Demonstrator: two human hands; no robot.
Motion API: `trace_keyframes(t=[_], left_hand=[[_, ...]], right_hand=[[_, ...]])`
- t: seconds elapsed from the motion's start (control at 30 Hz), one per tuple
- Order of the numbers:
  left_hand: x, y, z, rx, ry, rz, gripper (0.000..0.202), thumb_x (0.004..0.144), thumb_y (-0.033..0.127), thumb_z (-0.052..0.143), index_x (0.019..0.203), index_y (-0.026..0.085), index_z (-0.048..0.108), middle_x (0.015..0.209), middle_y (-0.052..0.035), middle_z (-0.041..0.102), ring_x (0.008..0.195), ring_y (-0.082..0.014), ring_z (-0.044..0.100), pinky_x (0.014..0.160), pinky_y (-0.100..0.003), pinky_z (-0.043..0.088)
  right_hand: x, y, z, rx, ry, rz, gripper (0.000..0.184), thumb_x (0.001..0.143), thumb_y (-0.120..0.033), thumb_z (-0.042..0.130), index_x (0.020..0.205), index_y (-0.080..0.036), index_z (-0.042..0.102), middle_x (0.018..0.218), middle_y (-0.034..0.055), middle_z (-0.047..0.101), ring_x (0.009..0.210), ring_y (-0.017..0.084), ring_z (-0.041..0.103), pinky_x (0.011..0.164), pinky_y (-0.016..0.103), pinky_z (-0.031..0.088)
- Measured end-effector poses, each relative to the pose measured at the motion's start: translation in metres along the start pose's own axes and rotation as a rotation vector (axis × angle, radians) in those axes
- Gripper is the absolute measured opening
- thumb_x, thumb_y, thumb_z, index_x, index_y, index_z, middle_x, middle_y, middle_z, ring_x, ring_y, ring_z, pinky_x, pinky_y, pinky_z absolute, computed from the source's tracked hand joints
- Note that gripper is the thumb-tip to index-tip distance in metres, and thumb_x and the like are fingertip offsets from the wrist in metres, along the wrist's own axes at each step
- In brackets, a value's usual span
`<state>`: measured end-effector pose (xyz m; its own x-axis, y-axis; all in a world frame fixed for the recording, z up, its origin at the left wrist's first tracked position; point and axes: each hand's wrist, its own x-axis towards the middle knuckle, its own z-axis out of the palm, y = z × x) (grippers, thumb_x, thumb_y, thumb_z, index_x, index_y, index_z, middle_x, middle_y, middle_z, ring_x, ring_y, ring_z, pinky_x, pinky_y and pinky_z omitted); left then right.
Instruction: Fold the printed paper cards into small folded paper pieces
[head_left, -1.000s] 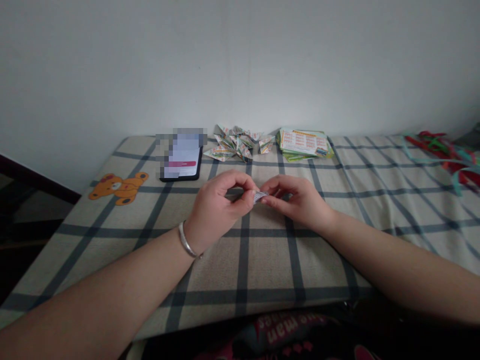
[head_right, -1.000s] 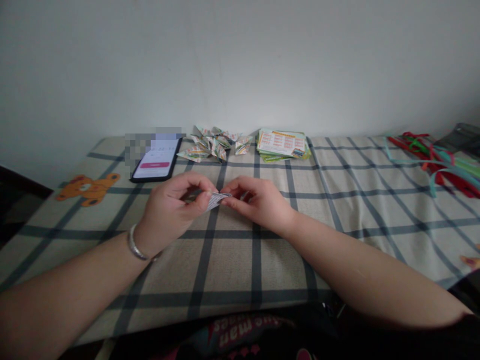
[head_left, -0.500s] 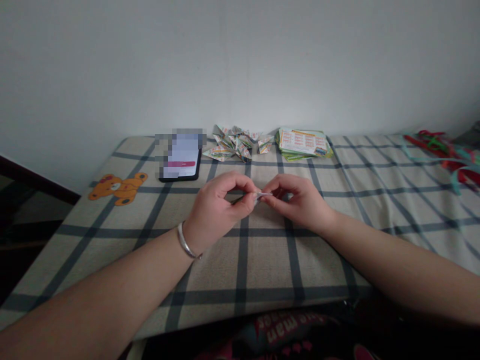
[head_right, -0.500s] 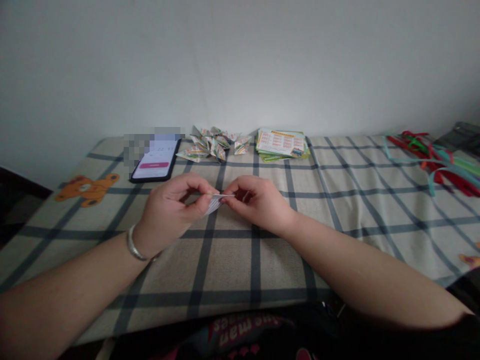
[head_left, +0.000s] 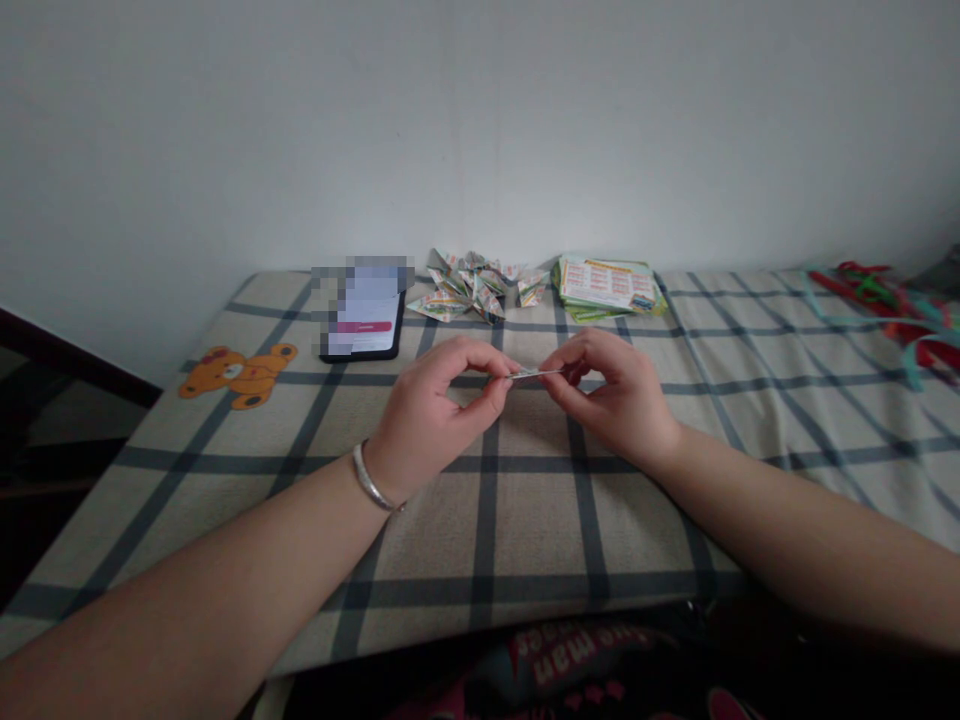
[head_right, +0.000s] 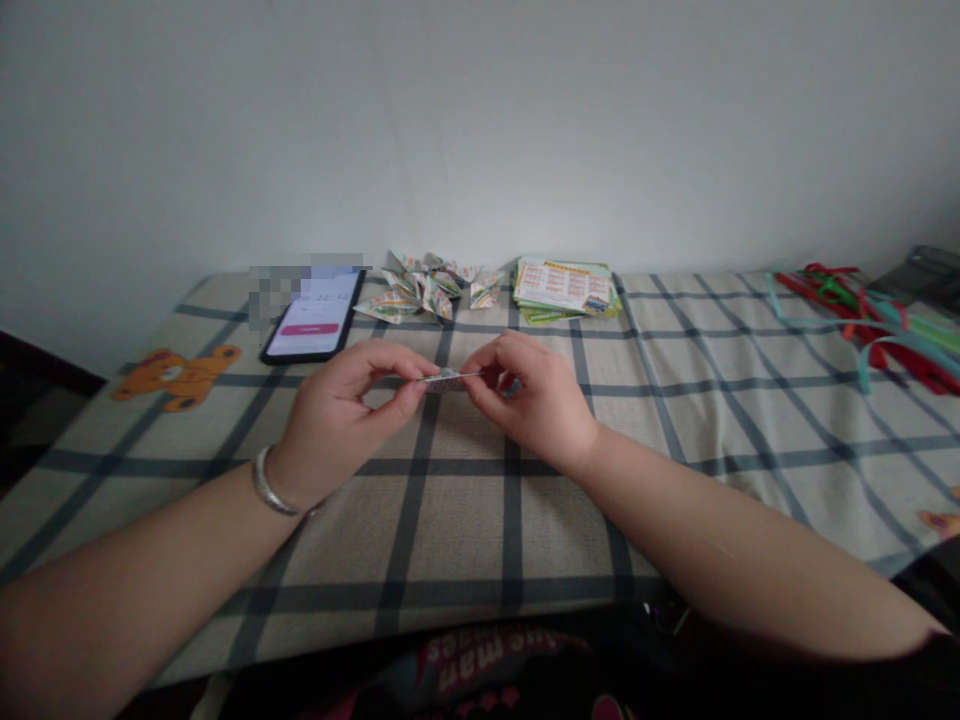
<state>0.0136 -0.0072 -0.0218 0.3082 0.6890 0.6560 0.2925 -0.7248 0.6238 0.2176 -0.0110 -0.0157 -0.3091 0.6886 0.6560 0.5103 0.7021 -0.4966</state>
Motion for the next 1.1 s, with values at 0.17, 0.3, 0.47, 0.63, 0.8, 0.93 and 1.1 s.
trace_keyframes(t=[0.17,0.3,0.47,0.63,0.8,0.93,1.1], left_hand=[[0.0005,0.0004,-0.0001,0.029,-0.004,-0.018,0.006,0.085,0.012,0.060,0.087,0.017,0.061,0.091,-0.0025,0.070,0.088,-0.0149,0.068,0.081,-0.028,0.054],[0.0020,0.0026,-0.0004,0.073,-0.007,0.003,0.007,0.084,0.011,0.060,0.085,0.017,0.061,0.090,-0.0019,0.069,0.087,-0.0139,0.067,0.081,-0.027,0.053],[0.0020,0.0031,0.0005,0.100,-0.004,0.045,0.009,0.083,0.011,0.063,0.082,0.018,0.058,0.090,-0.0007,0.069,0.086,-0.0124,0.066,0.082,-0.026,0.052],[0.0001,0.0000,0.0022,0.076,0.008,-0.013,0.006,0.085,0.016,0.064,0.084,0.019,0.059,0.091,-0.0022,0.070,0.087,-0.0144,0.067,0.082,-0.029,0.054],[0.0002,0.0018,0.0027,0.060,0.013,-0.054,0.004,0.085,0.017,0.063,0.083,0.018,0.060,0.089,-0.0032,0.071,0.086,-0.0150,0.068,0.083,-0.029,0.055],[0.0006,0.0017,0.0022,0.005,0.044,-0.088,0.003,0.084,0.017,0.062,0.082,0.018,0.060,0.089,-0.0029,0.071,0.083,-0.0135,0.068,0.081,-0.027,0.056],[0.0004,-0.0035,0.0028,-0.076,0.045,-0.134,0.002,0.085,0.018,0.062,0.086,0.018,0.061,0.087,-0.0013,0.070,0.079,-0.0113,0.067,0.074,-0.022,0.056]], right_hand=[[-0.0008,0.0013,-0.0010,0.015,-0.016,0.014,0.007,0.085,-0.020,0.062,0.078,-0.019,0.061,0.072,-0.0001,0.062,0.063,0.010,0.055,0.057,0.024,0.046],[-0.0018,0.0013,-0.0006,0.028,-0.013,0.024,0.007,0.085,-0.021,0.062,0.078,-0.019,0.061,0.071,0.0002,0.061,0.063,0.010,0.055,0.056,0.024,0.046],[-0.0028,-0.0001,-0.0007,0.027,-0.023,0.002,0.006,0.085,-0.019,0.063,0.079,-0.018,0.060,0.071,-0.0004,0.060,0.063,0.010,0.055,0.056,0.023,0.045],[-0.0019,-0.0003,0.0001,0.010,-0.002,-0.010,0.008,0.085,-0.019,0.063,0.079,-0.018,0.059,0.071,-0.0004,0.059,0.063,0.010,0.055,0.057,0.024,0.045],[-0.0027,-0.0004,0.0002,0.017,0.006,0.006,0.007,0.085,-0.021,0.064,0.080,-0.020,0.059,0.071,-0.0006,0.059,0.063,0.010,0.055,0.057,0.024,0.046],[-0.0034,0.0014,-0.0004,0.208,-0.037,0.096,0.007,0.087,-0.027,0.064,0.089,-0.020,0.063,0.080,0.0014,0.065,0.069,0.011,0.059,0.060,0.024,0.049],[0.0001,0.0094,0.0034,0.630,-0.083,0.299,0.017,0.084,-0.035,0.069,0.084,-0.018,0.065,0.071,-0.0014,0.066,0.060,0.007,0.059,0.057,0.021,0.050]])
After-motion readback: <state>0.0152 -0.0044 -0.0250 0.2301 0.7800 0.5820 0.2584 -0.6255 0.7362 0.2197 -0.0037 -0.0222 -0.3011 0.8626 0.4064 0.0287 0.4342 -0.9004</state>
